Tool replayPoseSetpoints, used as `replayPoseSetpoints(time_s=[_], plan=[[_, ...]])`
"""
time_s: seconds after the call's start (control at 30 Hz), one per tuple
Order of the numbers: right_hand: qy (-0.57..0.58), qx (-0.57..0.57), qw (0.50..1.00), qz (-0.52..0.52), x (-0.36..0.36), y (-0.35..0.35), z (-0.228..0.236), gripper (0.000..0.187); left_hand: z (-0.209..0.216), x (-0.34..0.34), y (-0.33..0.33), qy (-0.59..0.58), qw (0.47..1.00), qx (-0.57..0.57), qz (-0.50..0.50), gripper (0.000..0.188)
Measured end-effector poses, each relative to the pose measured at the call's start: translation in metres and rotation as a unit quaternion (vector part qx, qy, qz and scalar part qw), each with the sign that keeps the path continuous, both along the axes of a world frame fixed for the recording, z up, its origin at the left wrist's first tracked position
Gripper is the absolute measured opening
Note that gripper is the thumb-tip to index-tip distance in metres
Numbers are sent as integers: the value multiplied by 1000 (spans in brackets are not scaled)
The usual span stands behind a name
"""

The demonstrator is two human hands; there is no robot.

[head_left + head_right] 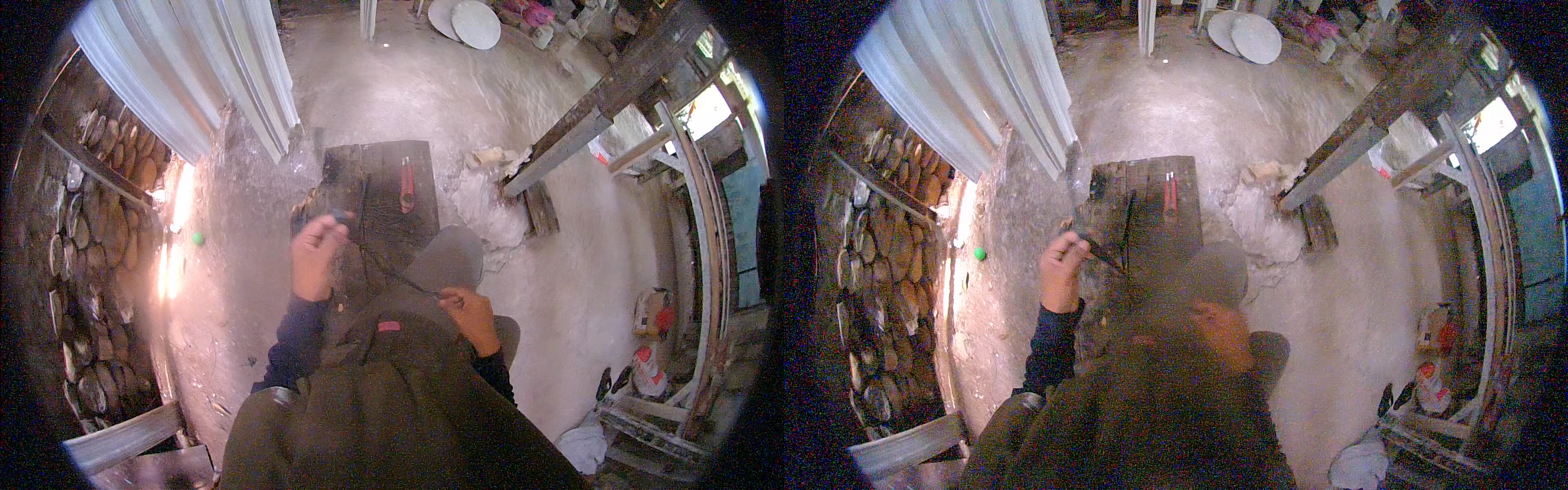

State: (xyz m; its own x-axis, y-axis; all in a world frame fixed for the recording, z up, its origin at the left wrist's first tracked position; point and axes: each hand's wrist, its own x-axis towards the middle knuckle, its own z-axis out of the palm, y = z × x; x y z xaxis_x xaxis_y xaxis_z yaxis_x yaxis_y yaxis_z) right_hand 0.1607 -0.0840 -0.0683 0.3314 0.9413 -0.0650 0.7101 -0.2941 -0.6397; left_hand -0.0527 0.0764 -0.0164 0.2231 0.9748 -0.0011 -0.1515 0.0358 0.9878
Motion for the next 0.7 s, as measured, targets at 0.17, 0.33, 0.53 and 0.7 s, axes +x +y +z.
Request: replayPoseSetpoints(time_s=[0.17, 0.33, 0.53, 0.7], plan=[[19, -18, 999, -30, 6, -2, -3, 22, 15, -12, 16, -102, 975, 51, 193, 9], [-2, 47, 999, 13, 5, -1, -18, 25, 14, -17, 10, 23, 990, 58, 129, 9], [71, 1, 997, 18, 6, -3, 47, 24, -3, 23, -21, 79, 991, -5, -110, 24], [137, -26, 984, -106, 24, -32, 62, 21, -7, 51, -39, 35, 968, -74, -238, 30]])
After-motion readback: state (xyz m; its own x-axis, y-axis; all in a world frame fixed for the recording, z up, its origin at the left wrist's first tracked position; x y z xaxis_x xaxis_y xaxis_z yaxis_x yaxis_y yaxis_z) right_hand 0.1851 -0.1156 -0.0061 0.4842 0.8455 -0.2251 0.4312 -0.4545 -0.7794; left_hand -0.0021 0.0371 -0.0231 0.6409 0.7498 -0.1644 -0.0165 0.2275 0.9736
